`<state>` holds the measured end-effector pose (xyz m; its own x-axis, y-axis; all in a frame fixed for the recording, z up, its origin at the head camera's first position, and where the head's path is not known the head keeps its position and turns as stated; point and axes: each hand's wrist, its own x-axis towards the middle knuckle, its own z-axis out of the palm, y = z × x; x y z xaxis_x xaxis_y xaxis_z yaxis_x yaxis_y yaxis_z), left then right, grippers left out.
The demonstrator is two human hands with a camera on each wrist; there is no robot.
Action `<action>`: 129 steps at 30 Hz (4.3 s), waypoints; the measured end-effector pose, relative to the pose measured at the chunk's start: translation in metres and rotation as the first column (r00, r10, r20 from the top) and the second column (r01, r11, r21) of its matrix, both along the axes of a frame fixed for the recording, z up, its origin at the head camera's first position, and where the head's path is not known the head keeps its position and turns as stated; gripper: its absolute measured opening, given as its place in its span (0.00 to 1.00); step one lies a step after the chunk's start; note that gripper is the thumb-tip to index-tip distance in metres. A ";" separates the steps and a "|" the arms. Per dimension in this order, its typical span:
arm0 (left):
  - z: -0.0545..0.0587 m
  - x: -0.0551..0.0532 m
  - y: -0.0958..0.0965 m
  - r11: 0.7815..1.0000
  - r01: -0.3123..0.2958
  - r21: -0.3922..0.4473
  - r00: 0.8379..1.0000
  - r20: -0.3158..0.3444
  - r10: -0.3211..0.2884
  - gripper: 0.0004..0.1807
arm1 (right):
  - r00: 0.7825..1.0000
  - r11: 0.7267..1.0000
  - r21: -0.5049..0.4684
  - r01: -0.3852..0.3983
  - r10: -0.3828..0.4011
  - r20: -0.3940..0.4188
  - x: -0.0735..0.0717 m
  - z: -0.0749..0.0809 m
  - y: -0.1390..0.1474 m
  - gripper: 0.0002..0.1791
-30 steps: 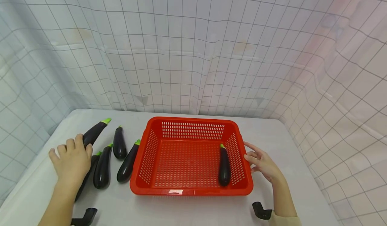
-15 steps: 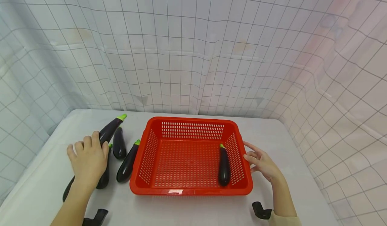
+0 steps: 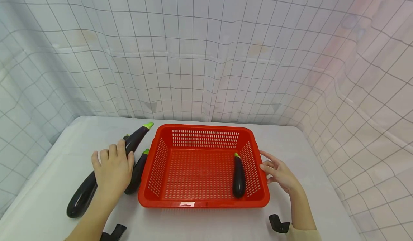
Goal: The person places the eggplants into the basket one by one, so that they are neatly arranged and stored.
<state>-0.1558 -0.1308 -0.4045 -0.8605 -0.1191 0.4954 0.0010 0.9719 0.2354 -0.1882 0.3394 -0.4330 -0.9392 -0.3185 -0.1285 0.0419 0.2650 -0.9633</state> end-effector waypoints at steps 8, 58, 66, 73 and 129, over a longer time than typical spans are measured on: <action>-0.002 -0.002 0.026 0.998 0.054 -0.041 0.999 0.009 -0.053 0.25 | 1.000 1.000 0.012 0.008 -0.008 -0.006 0.000 -0.001 0.001 0.33; -0.013 -0.009 0.162 0.913 0.191 -0.362 0.977 0.161 -0.140 0.25 | 1.000 1.000 0.009 0.001 -0.001 -0.006 0.000 0.000 0.001 0.33; -0.010 -0.012 0.186 0.880 0.216 -0.424 0.946 0.313 -0.081 0.30 | 1.000 1.000 0.001 -0.006 0.006 -0.008 0.000 0.001 0.000 0.33; -0.010 -0.015 0.205 0.867 0.241 -0.436 0.922 0.382 -0.065 0.30 | 1.000 1.000 -0.006 -0.018 0.018 -0.018 0.000 0.000 0.001 0.32; -0.044 -0.024 0.250 0.879 0.375 -0.296 0.772 0.625 -0.119 0.31 | 0.999 0.999 -0.007 -0.043 0.043 -0.030 0.001 0.000 0.002 0.32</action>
<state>-0.1802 0.1190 -0.4480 -0.9633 0.2263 -0.1446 0.2437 0.9628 -0.1166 -0.1874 0.3412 -0.4325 -0.9280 -0.3596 -0.0977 0.0015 0.2586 -0.9660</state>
